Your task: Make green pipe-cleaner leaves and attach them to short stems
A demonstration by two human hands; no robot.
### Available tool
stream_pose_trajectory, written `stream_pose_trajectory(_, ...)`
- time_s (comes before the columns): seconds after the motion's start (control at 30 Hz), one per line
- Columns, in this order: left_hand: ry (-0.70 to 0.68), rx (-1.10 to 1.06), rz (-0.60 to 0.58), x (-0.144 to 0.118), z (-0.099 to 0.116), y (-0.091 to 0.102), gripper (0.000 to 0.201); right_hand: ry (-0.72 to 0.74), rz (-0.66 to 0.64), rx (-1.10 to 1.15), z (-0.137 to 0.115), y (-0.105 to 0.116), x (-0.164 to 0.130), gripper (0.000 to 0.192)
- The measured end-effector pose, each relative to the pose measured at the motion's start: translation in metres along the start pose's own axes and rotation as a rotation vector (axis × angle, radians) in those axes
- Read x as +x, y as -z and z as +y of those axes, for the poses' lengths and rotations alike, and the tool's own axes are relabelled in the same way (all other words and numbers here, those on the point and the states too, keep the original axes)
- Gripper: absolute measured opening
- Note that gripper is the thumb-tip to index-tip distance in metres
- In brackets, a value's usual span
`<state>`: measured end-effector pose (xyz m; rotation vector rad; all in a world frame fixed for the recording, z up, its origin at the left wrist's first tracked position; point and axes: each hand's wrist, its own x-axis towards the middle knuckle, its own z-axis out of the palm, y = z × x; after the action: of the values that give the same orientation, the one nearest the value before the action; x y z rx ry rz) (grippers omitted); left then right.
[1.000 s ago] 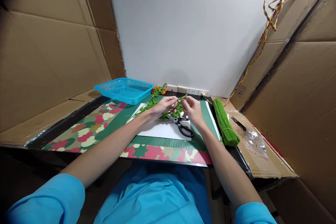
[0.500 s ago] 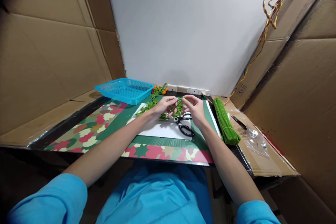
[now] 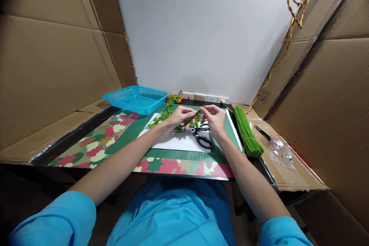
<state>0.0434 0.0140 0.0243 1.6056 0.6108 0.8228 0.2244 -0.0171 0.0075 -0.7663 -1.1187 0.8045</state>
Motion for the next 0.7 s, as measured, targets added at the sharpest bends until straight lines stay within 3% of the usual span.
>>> stream_pose_trajectory(0.47, 0.002, 0.061, 0.007, 0.0017, -0.0037, 0.0027, 0.044, -0.048, 0.009, 0.076, -0.0007, 0.0004, 0.0006, 0.038)
stream_pose_trajectory(0.7, 0.154, -0.106, -0.019, 0.0020, -0.0021, 0.0026, 0.036, -0.048, 0.021, 0.086, 0.0032, 0.0041, 0.0044, 0.034)
